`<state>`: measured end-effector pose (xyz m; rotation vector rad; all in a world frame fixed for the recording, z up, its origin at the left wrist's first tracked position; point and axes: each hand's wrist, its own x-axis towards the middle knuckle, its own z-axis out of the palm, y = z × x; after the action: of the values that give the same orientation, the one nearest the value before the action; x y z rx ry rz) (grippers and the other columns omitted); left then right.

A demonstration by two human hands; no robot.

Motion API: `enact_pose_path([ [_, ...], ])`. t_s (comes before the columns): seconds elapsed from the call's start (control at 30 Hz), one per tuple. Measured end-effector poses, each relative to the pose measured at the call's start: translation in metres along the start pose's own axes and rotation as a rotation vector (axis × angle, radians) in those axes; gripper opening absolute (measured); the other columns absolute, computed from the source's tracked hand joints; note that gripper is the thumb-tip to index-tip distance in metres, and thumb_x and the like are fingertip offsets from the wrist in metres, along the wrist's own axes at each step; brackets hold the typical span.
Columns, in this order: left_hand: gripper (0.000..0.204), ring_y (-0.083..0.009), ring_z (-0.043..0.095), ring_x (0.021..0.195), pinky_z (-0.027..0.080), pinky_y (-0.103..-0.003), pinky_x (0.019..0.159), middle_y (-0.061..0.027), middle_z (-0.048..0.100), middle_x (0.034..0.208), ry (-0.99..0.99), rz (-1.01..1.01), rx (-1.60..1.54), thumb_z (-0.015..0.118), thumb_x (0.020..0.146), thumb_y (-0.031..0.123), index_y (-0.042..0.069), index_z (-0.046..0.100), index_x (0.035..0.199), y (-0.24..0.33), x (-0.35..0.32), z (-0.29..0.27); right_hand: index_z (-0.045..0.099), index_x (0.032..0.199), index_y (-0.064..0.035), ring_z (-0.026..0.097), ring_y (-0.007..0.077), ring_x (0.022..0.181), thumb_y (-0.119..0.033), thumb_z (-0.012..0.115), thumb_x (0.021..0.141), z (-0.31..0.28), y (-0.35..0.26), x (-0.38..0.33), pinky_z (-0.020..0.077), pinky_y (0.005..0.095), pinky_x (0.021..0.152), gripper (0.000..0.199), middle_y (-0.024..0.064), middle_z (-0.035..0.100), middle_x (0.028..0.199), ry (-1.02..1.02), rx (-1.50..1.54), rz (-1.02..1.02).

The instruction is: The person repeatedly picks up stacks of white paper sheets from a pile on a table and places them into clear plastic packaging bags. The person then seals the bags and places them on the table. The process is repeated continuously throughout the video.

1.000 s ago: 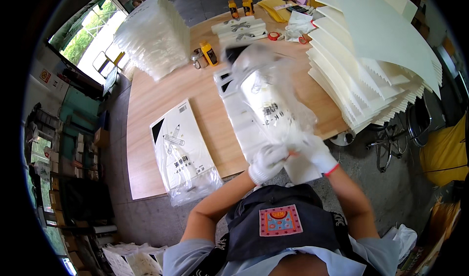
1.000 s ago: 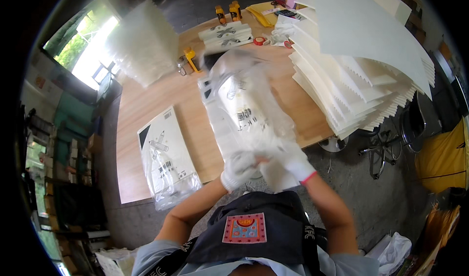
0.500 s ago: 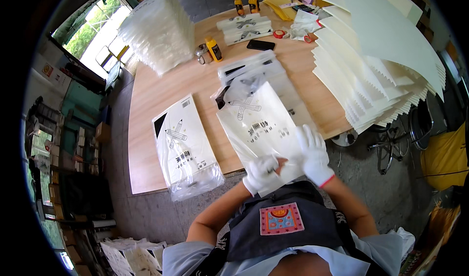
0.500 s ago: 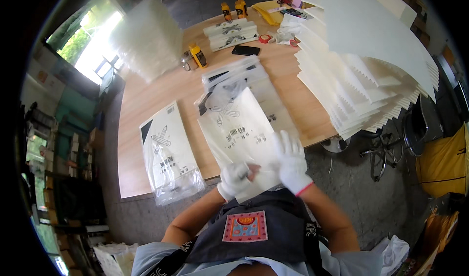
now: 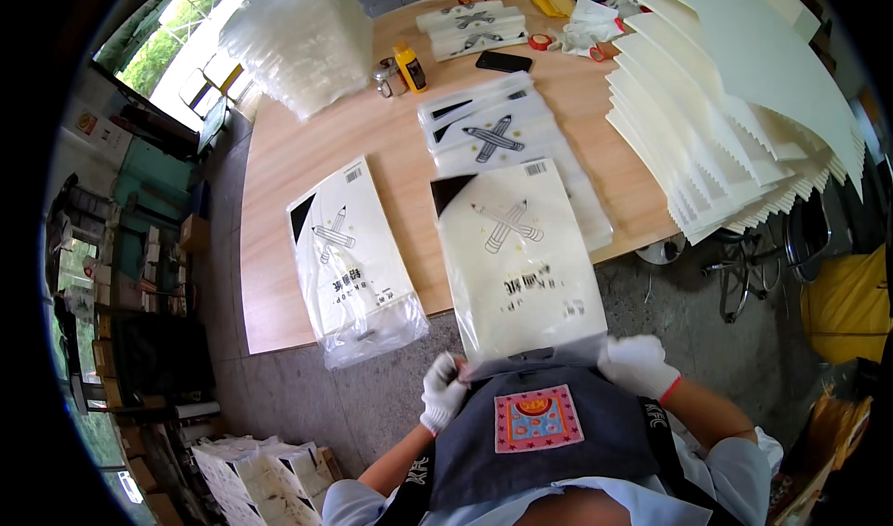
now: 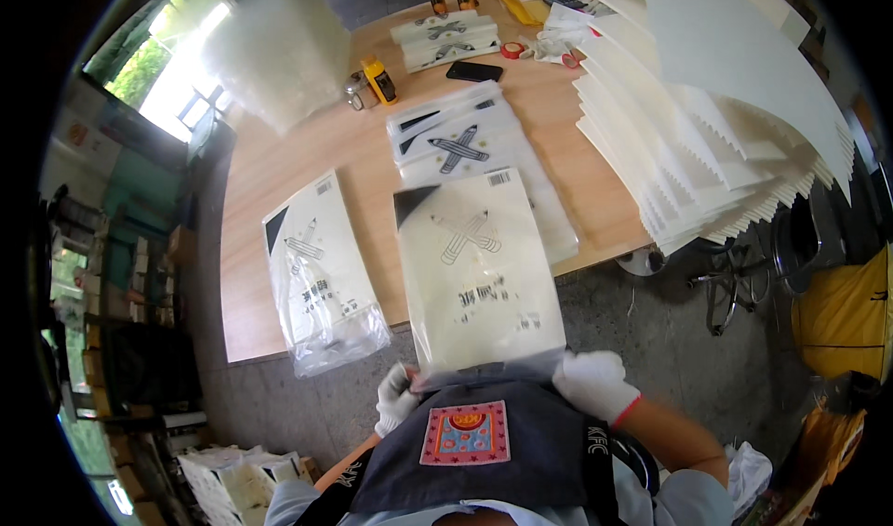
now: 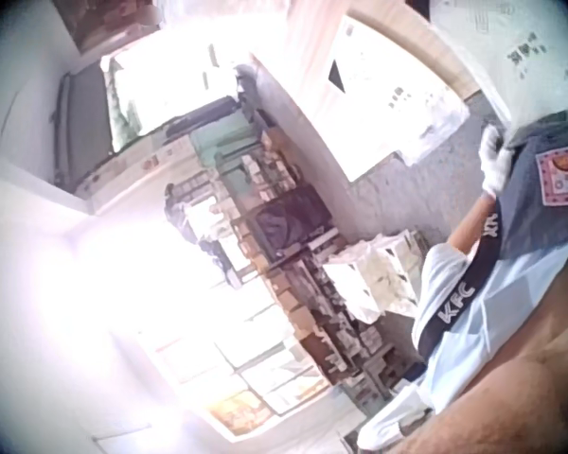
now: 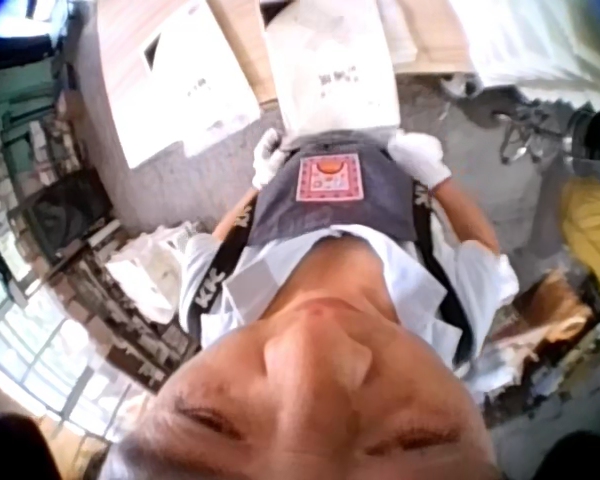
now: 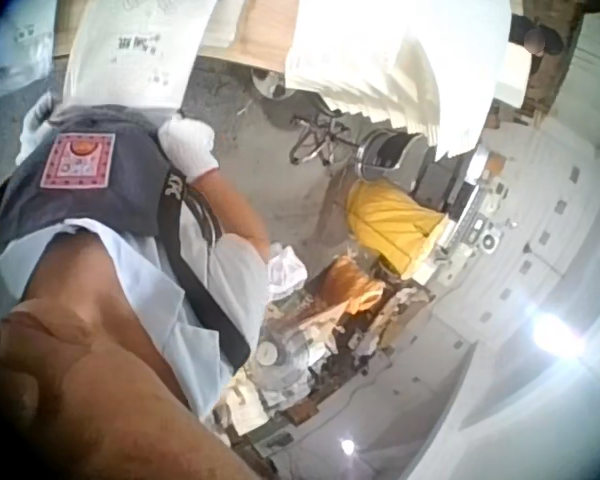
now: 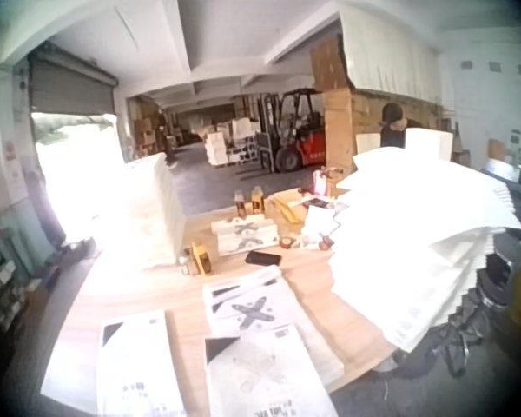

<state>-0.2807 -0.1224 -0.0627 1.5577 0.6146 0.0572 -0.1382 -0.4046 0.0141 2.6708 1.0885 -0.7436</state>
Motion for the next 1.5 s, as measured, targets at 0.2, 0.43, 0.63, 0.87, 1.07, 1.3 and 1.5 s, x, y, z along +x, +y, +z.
enact_pose_path([
  [0.2,0.016,-0.0166,0.05,0.06,0.043,-0.03,0.056,-0.0071,0.05,0.069,-0.145,0.38,0.465,0.067,0.077,0.011,0.004,0.053,0.073,0.036,0.028,0.008,0.061,0.074,-0.0079,0.064,0.0266,0.054,-0.023,0.05,0.081,0.01,0.007,0.014,0.0485,0.0419,0.044,0.02,0.0104,0.063,0.06,0.141,0.083,-0.255],
  [0.43,0.021,-0.022,0.059,0.068,0.048,-0.033,0.064,-0.0093,0.058,0.073,-0.2,-0.009,0.75,0.065,0.074,0.012,0.008,0.049,0.087,-0.021,0.034,-0.018,0.066,0.072,-0.0087,0.064,0.0325,0.062,-0.023,0.047,0.081,0.03,0.041,0.02,0.0505,0.0435,0.054,0.026,0.0158,0.062,0.064,-0.027,0.013,-0.152],
  [0.63,0.041,-0.0151,0.056,0.081,0.045,-0.026,0.078,-0.0057,0.059,0.093,0.127,-0.445,-0.293,0.053,0.092,0.037,0.005,0.049,0.117,-0.031,0.064,0.004,0.063,0.104,-0.0099,0.064,0.0327,0.085,-0.037,0.044,0.092,0.085,0.078,0.055,0.0495,0.0409,0.075,0.035,0.0152,0.066,0.098,0.308,0.79,0.386],
  [0.87,0.017,-0.0155,0.051,0.062,0.041,-0.03,0.058,-0.0085,0.055,0.071,0.091,0.39,0.38,0.06,0.088,0.016,0.002,0.055,0.081,0.046,0.077,-0.005,0.053,0.124,-0.0029,0.06,0.0134,0.09,-0.019,0.054,0.093,0.109,0.023,0.141,0.0488,0.0266,0.074,0.035,0.0059,0.062,0.111,-0.158,2.039,-0.028],
  [1.07,0.011,-0.0101,0.051,0.064,0.042,-0.022,0.054,-0.002,0.056,0.076,0.546,0.562,0.106,0.051,0.084,-0.008,0.002,0.055,0.085,0.073,0.058,-0.12,0.055,0.12,-0.0026,0.059,0.012,0.088,-0.024,0.06,0.09,0.029,-0.099,0.249,0.0465,0.0266,0.078,0.038,0.0035,0.06,0.111,-0.325,1.965,-0.382],
  [1.3,0.007,-0.0143,0.052,0.063,0.044,-0.028,0.059,-0.0086,0.059,0.074,0.784,0.153,0.695,0.059,0.083,0.009,0.005,0.054,0.081,-0.038,0.096,-0.276,0.058,0.107,0.0066,0.059,0.0149,0.082,-0.025,0.065,0.086,0.005,-0.202,0.335,0.048,0.0297,0.071,0.039,0.0079,0.064,0.096,-0.201,1.574,-0.218],
  [1.5,0.028,-0.0307,0.057,0.094,0.047,-0.041,0.08,-0.0163,0.059,0.103,0.891,-0.116,0.997,0.069,0.075,0.012,0.005,0.055,0.099,0.005,0.097,-0.224,0.064,0.102,-0.0018,0.061,0.0151,0.068,-0.022,0.068,0.081,-0.006,-0.196,0.285,0.0489,0.0304,0.058,0.03,0.008,0.066,0.088,-0.335,1.87,-0.092],
])
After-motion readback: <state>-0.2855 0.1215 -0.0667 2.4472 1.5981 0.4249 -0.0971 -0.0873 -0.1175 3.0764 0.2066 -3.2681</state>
